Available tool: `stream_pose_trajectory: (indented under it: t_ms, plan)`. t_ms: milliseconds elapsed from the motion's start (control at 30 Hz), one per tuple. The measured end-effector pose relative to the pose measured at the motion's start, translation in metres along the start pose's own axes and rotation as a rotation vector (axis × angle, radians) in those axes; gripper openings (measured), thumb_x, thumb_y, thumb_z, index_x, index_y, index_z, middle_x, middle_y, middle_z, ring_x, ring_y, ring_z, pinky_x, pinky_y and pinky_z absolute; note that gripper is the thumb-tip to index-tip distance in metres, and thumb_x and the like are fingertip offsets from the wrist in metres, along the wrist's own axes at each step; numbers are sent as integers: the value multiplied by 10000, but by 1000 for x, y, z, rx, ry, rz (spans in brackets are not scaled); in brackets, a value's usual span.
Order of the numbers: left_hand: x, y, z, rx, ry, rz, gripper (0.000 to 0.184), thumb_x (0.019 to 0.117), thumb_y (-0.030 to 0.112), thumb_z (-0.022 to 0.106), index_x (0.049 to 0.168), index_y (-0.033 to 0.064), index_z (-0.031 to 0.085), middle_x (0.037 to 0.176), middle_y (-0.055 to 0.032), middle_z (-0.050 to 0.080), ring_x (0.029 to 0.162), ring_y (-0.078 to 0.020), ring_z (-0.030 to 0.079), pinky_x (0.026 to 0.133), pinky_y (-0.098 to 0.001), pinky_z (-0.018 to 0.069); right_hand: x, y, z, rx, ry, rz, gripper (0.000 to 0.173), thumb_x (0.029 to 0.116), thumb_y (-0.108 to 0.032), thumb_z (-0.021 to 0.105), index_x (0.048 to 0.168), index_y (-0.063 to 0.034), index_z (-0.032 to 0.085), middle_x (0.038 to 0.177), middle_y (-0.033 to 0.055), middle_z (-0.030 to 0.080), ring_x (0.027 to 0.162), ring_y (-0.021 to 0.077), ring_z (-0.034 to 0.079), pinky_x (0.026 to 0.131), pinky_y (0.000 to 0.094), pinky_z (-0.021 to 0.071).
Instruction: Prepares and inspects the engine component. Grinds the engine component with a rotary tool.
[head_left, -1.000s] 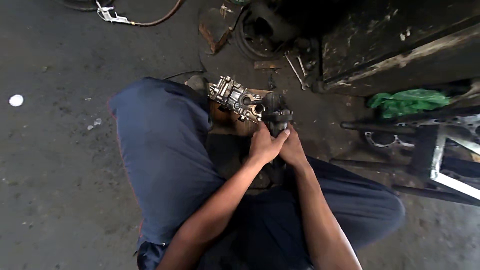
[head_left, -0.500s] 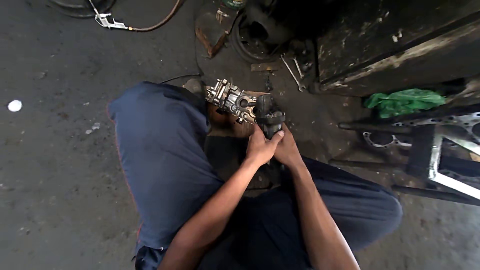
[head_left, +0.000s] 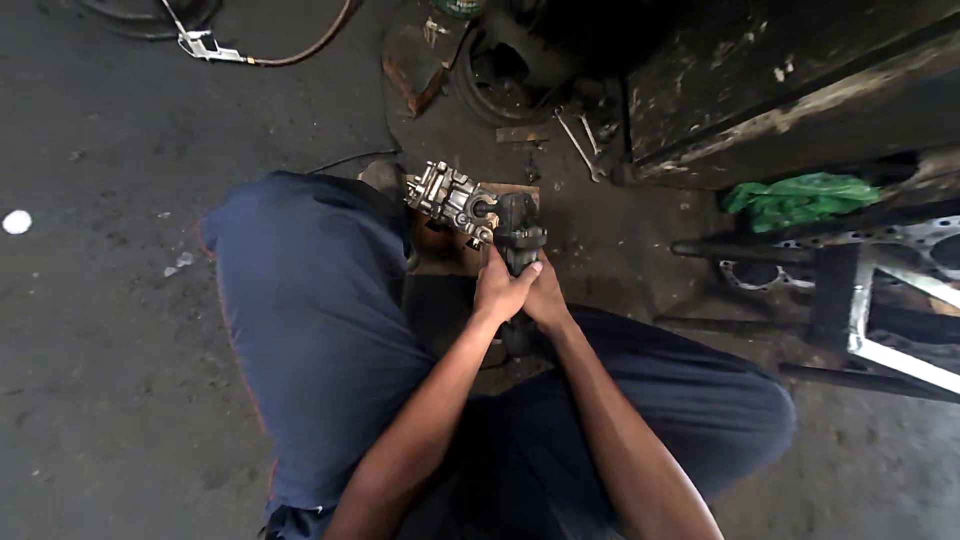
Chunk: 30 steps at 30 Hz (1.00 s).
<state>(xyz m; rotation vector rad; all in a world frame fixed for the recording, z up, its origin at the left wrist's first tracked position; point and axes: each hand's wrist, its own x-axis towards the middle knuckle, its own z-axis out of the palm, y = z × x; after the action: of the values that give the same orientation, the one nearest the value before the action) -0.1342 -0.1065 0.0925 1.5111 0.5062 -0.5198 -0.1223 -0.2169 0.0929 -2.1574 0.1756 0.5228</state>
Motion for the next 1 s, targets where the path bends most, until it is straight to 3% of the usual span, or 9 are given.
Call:
stream_pose_trajectory:
  t_ms: [233,467,600,1000]
  plan:
    - [6,-5,-3,111,-1,-18,798,954,382,731,1567,59,334,1300,-189,659,1225,-294,641,1068,-510,507,3,15,17,199,9,7,575,900,-151,741,1393,20,499,1222,135,672,1124,138,658,1012,319,544]
    - [8,-6,-7,208,18,-46,806,937,374,738,1561,45,348,1353,-185,636,1278,-288,613,1101,-496,482,0,28,31,247,14,52,609,945,-126,686,1464,54,423,1338,182,614,1224,156,602,1080,307,480]
    - [9,-10,-8,172,60,-54,810,908,358,773,1539,33,383,1346,-192,639,1284,-292,608,1104,-502,480,-2,23,39,284,34,38,658,900,-114,716,1455,73,417,1333,185,610,1219,146,606,1071,287,491]
    - [23,-28,-14,116,99,-45,829,843,366,832,1506,60,440,1332,-159,655,1267,-254,619,1102,-480,487,8,32,54,233,53,-23,666,889,-132,750,1436,69,428,1288,160,643,1196,132,627,1070,279,497]
